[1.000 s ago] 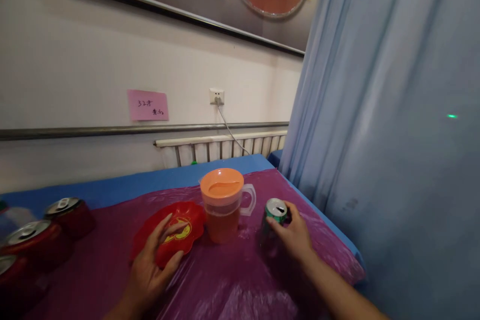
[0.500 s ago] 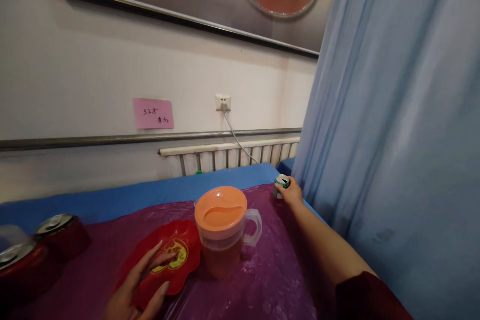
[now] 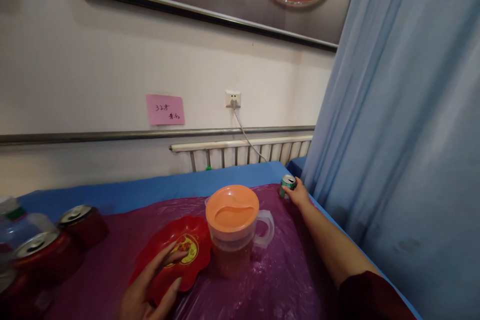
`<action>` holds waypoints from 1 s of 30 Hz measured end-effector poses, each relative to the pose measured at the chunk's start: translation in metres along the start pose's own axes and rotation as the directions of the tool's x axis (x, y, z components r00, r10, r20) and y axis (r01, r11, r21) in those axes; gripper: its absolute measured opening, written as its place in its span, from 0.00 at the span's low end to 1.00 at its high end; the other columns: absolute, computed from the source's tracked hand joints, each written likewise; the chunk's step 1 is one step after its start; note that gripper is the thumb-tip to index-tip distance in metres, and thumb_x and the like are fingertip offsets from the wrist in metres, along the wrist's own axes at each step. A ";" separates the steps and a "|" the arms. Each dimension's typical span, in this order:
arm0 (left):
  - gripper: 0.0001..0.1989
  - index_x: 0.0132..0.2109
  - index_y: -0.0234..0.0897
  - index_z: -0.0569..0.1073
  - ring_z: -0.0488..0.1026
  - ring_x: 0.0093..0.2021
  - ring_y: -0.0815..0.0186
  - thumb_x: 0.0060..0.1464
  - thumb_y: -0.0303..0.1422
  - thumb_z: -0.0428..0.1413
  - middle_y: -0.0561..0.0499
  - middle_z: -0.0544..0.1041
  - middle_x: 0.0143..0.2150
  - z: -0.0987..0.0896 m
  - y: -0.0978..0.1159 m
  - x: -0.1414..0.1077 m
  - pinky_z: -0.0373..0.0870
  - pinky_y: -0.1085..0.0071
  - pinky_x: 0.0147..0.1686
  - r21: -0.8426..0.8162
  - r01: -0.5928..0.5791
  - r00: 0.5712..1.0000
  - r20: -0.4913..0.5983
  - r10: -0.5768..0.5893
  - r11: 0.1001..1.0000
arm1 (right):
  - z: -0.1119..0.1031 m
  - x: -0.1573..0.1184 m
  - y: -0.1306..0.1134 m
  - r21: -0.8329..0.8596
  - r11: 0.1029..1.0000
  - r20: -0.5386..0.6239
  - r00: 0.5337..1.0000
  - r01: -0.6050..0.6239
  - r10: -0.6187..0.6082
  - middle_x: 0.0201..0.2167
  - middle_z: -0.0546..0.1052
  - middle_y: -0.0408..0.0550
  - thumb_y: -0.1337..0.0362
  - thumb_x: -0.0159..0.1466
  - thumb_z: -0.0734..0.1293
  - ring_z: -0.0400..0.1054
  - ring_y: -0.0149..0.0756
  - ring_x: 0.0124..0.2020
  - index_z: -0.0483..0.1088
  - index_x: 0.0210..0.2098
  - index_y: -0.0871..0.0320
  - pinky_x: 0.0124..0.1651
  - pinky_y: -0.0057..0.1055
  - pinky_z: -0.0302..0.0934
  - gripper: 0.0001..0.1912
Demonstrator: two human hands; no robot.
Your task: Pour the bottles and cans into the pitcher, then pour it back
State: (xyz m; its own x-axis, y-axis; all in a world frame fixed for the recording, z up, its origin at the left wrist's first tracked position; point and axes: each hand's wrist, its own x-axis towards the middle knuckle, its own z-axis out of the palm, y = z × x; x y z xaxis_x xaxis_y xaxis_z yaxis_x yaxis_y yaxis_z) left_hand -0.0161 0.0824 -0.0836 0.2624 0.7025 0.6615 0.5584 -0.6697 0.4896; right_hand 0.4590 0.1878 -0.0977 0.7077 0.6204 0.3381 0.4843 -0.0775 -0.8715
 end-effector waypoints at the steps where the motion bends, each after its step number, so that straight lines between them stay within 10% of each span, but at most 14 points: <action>1: 0.29 0.66 0.46 0.65 0.82 0.51 0.54 0.59 0.40 0.58 0.45 0.83 0.51 0.000 0.001 0.001 0.79 0.59 0.54 0.000 -0.006 1.000 0.000 0.006 1.000 | -0.005 -0.002 -0.003 0.010 1.000 -0.009 1.000 -0.013 0.013 0.53 0.74 0.52 0.57 0.70 0.68 0.74 0.42 0.48 0.70 0.56 0.59 0.49 0.45 0.72 0.18; 7: 0.27 0.65 0.44 0.65 0.82 0.50 0.57 0.60 0.34 0.58 0.46 0.84 0.49 -0.004 0.022 0.002 0.78 0.60 0.54 -0.071 -0.032 0.998 -0.056 0.028 0.997 | -0.064 -0.076 -0.020 0.111 0.994 -0.109 0.994 -0.009 0.022 0.46 0.77 0.54 0.54 0.68 0.67 0.73 0.47 0.46 0.70 0.51 0.60 0.52 0.49 0.68 0.18; 11: 0.22 0.64 0.41 0.66 0.81 0.50 0.59 0.64 0.32 0.54 0.45 0.83 0.50 -0.008 0.036 0.005 0.76 0.59 0.57 -0.169 0.018 0.994 -0.101 -0.036 0.986 | -0.104 -0.195 -0.058 0.215 0.969 0.145 0.977 0.123 -0.157 0.42 0.79 0.51 0.54 0.64 0.68 0.75 0.46 0.44 0.75 0.44 0.54 0.51 0.45 0.70 0.14; 13: 0.20 0.63 0.39 0.67 0.80 0.51 0.60 0.65 0.33 0.52 0.45 0.82 0.50 -0.011 0.040 0.007 0.74 0.58 0.57 -0.229 0.042 0.987 -0.143 -0.076 0.973 | -0.112 -0.257 -0.091 0.304 0.901 0.396 0.819 0.310 -0.415 0.49 0.80 0.51 0.60 0.68 0.65 0.74 0.45 0.51 0.76 0.48 0.50 0.54 0.43 0.69 0.11; 17: 0.20 0.62 0.37 0.67 0.80 0.51 0.60 0.66 0.35 0.51 0.44 0.82 0.50 -0.018 0.048 0.013 0.73 0.58 0.58 -0.284 0.055 0.972 -0.205 -0.116 0.957 | -0.098 -0.341 -0.154 0.485 0.751 0.765 0.198 0.448 -0.612 0.59 0.76 0.48 0.66 0.65 0.67 0.70 0.43 0.59 0.70 0.61 0.47 0.62 0.41 0.64 0.25; 19: 0.20 0.61 0.37 0.67 0.79 0.50 0.61 0.66 0.36 0.50 0.44 0.82 0.49 -0.024 0.053 0.016 0.73 0.58 0.58 -0.267 0.049 0.970 -0.217 -0.110 0.962 | -0.084 -0.362 -0.170 0.498 0.732 0.817 0.031 0.465 -0.576 0.62 0.73 0.50 0.65 0.62 0.69 0.69 0.47 0.60 0.69 0.63 0.49 0.64 0.44 0.61 0.29; 30: 0.16 0.57 0.38 0.70 0.80 0.47 0.63 0.65 0.36 0.52 0.44 0.83 0.46 -0.045 0.068 0.046 0.74 0.62 0.53 -0.396 -0.016 0.910 -0.387 -0.151 0.918 | -0.058 -0.387 -0.149 0.400 0.705 0.909 -0.157 0.586 -0.385 0.69 0.65 0.50 0.55 0.67 0.67 0.60 0.50 0.66 0.63 0.68 0.47 0.67 0.49 0.52 0.31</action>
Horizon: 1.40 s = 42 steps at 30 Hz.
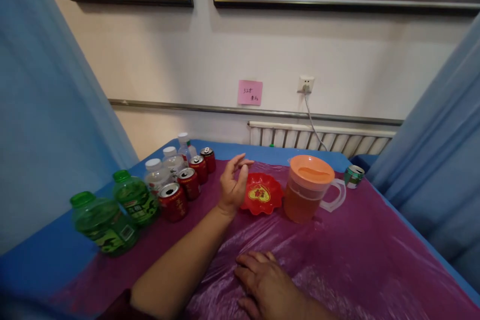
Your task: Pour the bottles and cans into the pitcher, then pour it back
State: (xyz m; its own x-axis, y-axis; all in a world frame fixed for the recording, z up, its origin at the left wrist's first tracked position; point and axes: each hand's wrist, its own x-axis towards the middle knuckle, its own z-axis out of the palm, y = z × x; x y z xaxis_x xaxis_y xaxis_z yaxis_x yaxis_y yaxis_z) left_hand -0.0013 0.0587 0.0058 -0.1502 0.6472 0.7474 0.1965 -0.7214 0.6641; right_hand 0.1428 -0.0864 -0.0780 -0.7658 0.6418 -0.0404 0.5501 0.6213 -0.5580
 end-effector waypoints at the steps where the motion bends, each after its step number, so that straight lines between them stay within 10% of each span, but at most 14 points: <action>1: 0.16 0.57 0.37 0.70 0.80 0.47 0.63 0.65 0.37 0.52 0.44 0.83 0.45 0.002 0.000 0.003 0.74 0.62 0.53 -0.029 0.028 0.999 -0.016 -0.028 0.999 | 0.000 -0.001 -0.001 0.002 1.000 -0.002 1.000 -0.011 0.011 0.69 0.65 0.50 0.55 0.67 0.66 0.60 0.50 0.67 0.63 0.68 0.48 0.67 0.49 0.52 0.31; 12: 0.13 0.50 0.35 0.71 0.81 0.41 0.64 0.62 0.36 0.56 0.45 0.83 0.39 0.009 0.013 0.033 0.75 0.66 0.46 -0.241 0.262 0.949 -0.111 -0.295 0.935 | -0.011 -0.006 -0.018 0.022 0.999 -0.043 0.998 -0.048 0.049 0.68 0.67 0.51 0.58 0.67 0.65 0.61 0.49 0.66 0.67 0.65 0.51 0.68 0.49 0.51 0.27; 27: 0.12 0.49 0.36 0.72 0.81 0.39 0.65 0.62 0.37 0.56 0.46 0.84 0.38 0.001 0.011 0.016 0.75 0.66 0.45 -0.337 0.244 0.948 -0.116 -0.298 0.909 | -0.010 0.029 -0.063 -0.062 0.991 0.013 0.993 0.122 -0.121 0.67 0.66 0.57 0.53 0.68 0.65 0.55 0.54 0.68 0.61 0.68 0.55 0.68 0.56 0.48 0.31; 42: 0.07 0.47 0.36 0.73 0.80 0.37 0.68 0.62 0.30 0.57 0.50 0.82 0.35 -0.002 0.085 0.032 0.75 0.67 0.45 -0.597 0.166 0.945 -0.131 -0.300 0.785 | 0.020 0.038 -0.062 -0.093 0.988 0.113 0.988 0.120 -0.109 0.66 0.68 0.56 0.51 0.69 0.65 0.55 0.53 0.68 0.65 0.65 0.54 0.70 0.55 0.41 0.28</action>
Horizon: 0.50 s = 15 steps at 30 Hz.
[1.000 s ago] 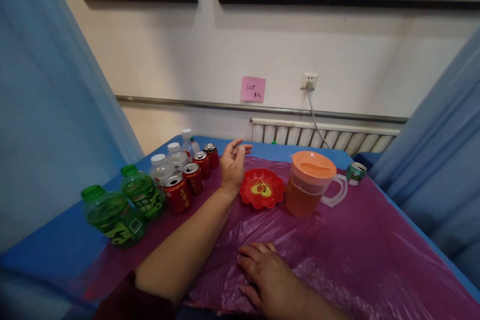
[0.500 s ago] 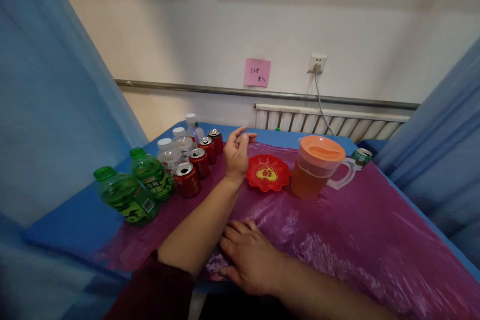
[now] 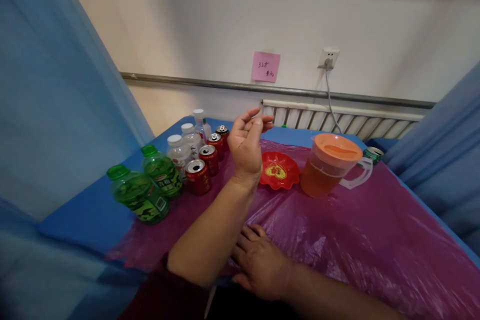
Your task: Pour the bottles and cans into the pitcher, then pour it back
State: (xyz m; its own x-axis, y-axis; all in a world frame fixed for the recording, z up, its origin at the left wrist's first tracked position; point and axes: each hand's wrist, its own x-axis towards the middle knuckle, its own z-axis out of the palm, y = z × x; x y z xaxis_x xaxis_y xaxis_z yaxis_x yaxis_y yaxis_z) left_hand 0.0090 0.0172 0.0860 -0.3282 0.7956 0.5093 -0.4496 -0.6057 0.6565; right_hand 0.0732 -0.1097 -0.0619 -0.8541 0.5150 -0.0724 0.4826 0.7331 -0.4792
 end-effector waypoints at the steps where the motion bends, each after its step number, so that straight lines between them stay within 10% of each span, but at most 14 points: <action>1: 0.07 0.47 0.36 0.73 0.80 0.38 0.67 0.62 0.30 0.57 0.50 0.82 0.36 0.000 0.006 0.000 0.75 0.66 0.46 0.020 0.002 1.000 0.019 -0.002 1.000 | 0.000 0.000 0.000 0.006 1.000 0.001 1.000 0.001 -0.001 0.67 0.66 0.56 0.51 0.68 0.65 0.53 0.53 0.69 0.63 0.67 0.54 0.70 0.56 0.41 0.30; 10: 0.09 0.48 0.38 0.75 0.81 0.40 0.62 0.61 0.33 0.58 0.48 0.84 0.38 -0.069 0.060 -0.039 0.78 0.65 0.44 0.416 0.087 0.955 0.223 -0.195 0.905 | 0.000 0.005 -0.002 0.046 0.999 0.027 0.999 -0.027 0.026 0.74 0.54 0.58 0.53 0.66 0.68 0.47 0.57 0.72 0.52 0.73 0.53 0.70 0.59 0.41 0.40; 15: 0.13 0.51 0.42 0.76 0.81 0.45 0.60 0.59 0.31 0.56 0.47 0.84 0.45 -0.152 0.076 -0.092 0.76 0.61 0.50 0.840 -0.104 0.851 0.352 -0.389 0.532 | -0.017 -0.005 -0.011 0.095 0.995 0.014 1.000 0.024 -0.025 0.72 0.58 0.59 0.49 0.65 0.69 0.50 0.57 0.72 0.54 0.72 0.52 0.71 0.59 0.42 0.41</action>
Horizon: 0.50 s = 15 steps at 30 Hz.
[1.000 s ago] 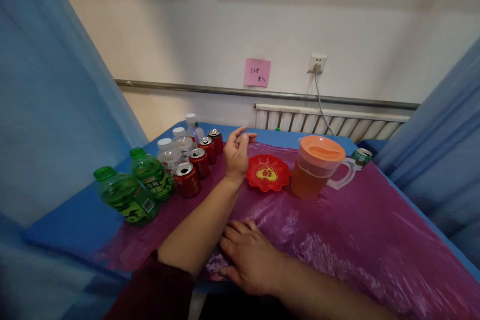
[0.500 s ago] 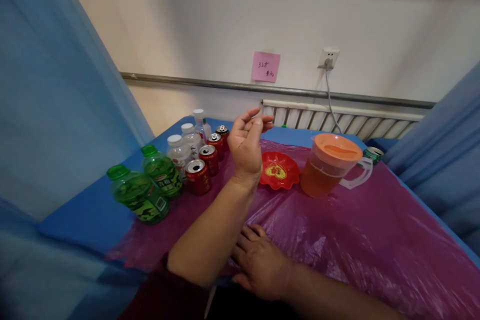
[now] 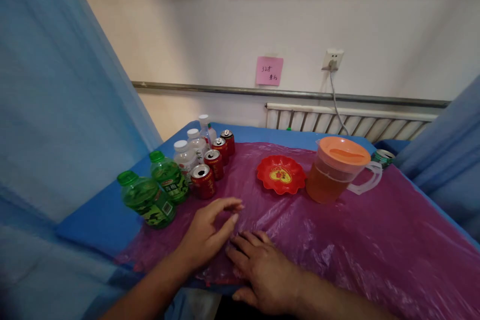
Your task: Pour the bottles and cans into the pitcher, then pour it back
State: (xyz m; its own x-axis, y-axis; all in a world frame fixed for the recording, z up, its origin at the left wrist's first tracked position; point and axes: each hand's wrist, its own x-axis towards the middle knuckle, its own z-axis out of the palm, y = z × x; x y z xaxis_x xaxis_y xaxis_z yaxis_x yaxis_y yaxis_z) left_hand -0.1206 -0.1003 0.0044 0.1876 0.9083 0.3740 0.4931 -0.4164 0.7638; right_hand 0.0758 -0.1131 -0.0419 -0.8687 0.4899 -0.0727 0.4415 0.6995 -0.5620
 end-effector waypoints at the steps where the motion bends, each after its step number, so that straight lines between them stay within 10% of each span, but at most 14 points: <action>1: 0.14 0.52 0.42 0.76 0.80 0.49 0.58 0.60 0.31 0.55 0.46 0.83 0.49 -0.004 -0.011 -0.015 0.75 0.58 0.54 0.123 0.005 0.998 0.054 -0.012 0.992 | -0.005 -0.002 -0.003 0.006 1.000 -0.039 0.999 0.017 -0.017 0.71 0.61 0.58 0.50 0.66 0.69 0.52 0.55 0.71 0.57 0.71 0.52 0.71 0.56 0.44 0.38; 8: 0.15 0.54 0.45 0.77 0.81 0.49 0.56 0.61 0.34 0.54 0.47 0.84 0.49 -0.022 -0.061 -0.079 0.77 0.57 0.54 0.431 0.013 0.996 0.070 -0.048 0.902 | -0.044 0.060 0.005 -0.014 0.999 -0.556 0.831 -0.037 0.023 0.62 0.72 0.57 0.61 0.69 0.64 0.64 0.46 0.63 0.67 0.61 0.58 0.66 0.48 0.56 0.21; 15: 0.12 0.50 0.46 0.78 0.83 0.44 0.58 0.62 0.34 0.54 0.49 0.85 0.45 -0.025 -0.078 -0.098 0.82 0.64 0.47 0.454 0.005 1.000 -0.028 0.009 0.891 | -0.066 0.173 0.000 0.148 0.953 -0.650 0.700 -0.265 0.295 0.52 0.75 0.61 0.48 0.59 0.74 0.70 0.55 0.54 0.67 0.57 0.60 0.55 0.52 0.63 0.34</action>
State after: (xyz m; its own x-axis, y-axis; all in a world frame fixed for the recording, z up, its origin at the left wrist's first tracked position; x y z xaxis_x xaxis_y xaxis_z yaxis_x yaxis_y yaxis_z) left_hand -0.1987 -0.1580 -0.0783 0.1682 0.9030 0.3953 0.8262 -0.3479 0.4431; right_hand -0.0599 0.0059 0.0004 -0.3323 0.8878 0.3185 0.6176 0.4600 -0.6379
